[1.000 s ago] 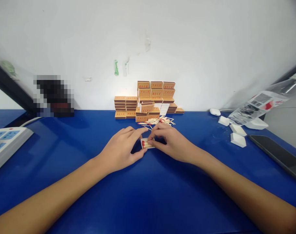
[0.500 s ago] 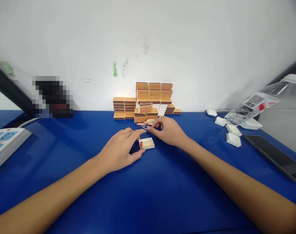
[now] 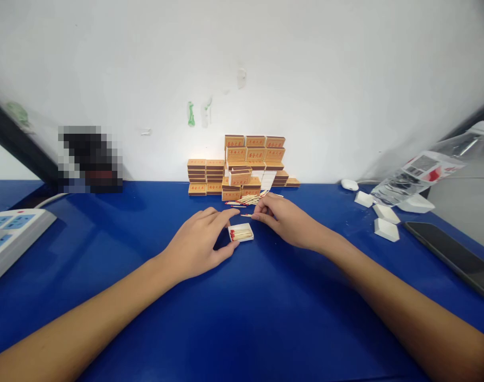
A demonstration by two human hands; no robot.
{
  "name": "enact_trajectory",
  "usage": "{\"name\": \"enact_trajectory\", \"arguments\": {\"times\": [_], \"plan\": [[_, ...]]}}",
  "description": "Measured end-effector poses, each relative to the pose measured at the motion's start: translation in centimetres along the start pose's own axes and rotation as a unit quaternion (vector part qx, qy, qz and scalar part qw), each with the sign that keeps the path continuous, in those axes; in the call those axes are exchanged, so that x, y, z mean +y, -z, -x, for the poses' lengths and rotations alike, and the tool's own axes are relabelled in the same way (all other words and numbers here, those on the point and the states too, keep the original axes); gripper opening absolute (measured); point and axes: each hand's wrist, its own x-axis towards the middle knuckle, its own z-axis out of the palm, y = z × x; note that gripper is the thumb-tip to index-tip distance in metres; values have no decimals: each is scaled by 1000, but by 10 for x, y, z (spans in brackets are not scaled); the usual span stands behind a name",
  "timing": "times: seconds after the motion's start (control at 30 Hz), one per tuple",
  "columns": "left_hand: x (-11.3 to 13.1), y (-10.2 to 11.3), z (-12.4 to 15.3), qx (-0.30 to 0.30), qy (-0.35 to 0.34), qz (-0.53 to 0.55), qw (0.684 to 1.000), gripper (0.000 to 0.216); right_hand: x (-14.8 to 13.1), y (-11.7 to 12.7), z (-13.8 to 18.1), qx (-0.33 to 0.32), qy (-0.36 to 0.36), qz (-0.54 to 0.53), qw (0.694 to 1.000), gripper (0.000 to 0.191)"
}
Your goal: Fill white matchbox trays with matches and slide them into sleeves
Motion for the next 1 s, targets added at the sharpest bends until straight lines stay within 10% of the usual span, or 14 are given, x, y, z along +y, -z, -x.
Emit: {"name": "enact_trajectory", "arguments": {"times": [1.0], "plan": [[2,0,1,-5,-18,16,1000,52,-26,-2,9,-24,69,-4,997,12]]}}
